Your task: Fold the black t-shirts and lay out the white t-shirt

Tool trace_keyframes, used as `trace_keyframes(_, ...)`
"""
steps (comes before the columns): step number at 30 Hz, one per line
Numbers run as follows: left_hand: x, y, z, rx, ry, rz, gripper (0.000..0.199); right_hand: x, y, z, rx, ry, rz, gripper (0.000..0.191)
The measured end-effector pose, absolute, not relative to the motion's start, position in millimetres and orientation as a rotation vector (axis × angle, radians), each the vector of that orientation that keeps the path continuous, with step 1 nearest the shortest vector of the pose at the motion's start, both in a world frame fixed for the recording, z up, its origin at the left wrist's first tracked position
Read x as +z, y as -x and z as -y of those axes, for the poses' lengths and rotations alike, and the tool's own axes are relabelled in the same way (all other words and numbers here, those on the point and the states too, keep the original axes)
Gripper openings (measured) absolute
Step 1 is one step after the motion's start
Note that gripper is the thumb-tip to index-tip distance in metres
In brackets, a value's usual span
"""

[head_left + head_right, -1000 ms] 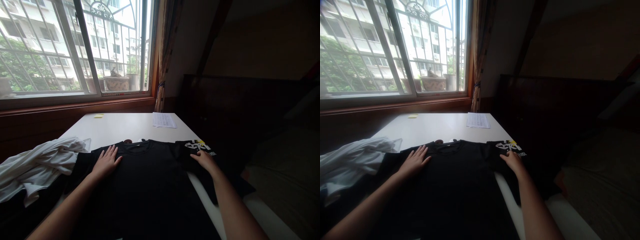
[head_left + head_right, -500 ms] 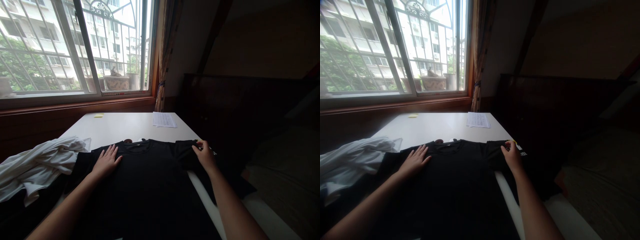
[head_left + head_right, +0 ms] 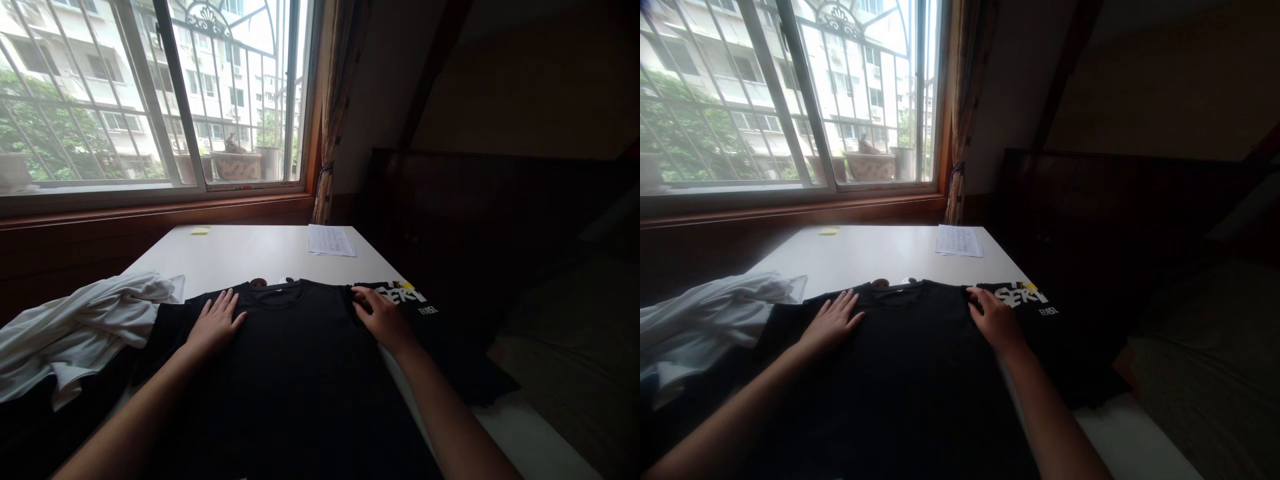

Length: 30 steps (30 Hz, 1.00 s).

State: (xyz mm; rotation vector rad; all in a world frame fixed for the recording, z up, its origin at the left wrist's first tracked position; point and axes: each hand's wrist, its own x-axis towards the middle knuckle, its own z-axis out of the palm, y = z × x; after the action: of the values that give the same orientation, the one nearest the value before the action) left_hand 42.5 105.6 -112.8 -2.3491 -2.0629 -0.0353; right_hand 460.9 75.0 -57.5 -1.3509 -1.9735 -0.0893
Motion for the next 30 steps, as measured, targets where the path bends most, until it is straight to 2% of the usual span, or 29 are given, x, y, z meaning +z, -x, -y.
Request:
trace_keyframes(6,-112,-43,-106,-0.036,2.345,2.068,0.072,-56,-424,-62,0.0,1.313,2.188,0.04)
trace_keyframes(12,-115,-41,-107,-0.065,2.352,2.054,0.073,-38,-412,-46,0.443,1.276,2.113,0.035)
trace_keyframes(19,-117,-40,-108,-0.088,2.354,2.045,0.073,-40,-470,-70,0.249,1.628,1.927,0.024)
trace_keyframes(21,-118,-40,-108,-0.078,2.352,2.039,0.073,-41,-485,-70,0.431,1.658,2.02,0.021)
trace_keyframes(23,-118,-40,-108,-0.076,2.349,2.031,0.072,-42,-495,-66,0.764,1.631,2.108,0.022)
trace_keyframes(26,-119,-39,-109,-0.08,2.349,2.032,0.073,-44,-499,-59,1.136,1.593,2.128,0.041)
trace_keyframes(28,-118,-40,-109,-0.074,2.352,2.037,0.073,-47,-496,-57,1.139,1.645,2.142,0.046)
trace_keyframes(30,-116,-40,-108,-0.058,2.352,2.043,0.073,-49,-492,-58,1.025,1.72,2.196,0.036)
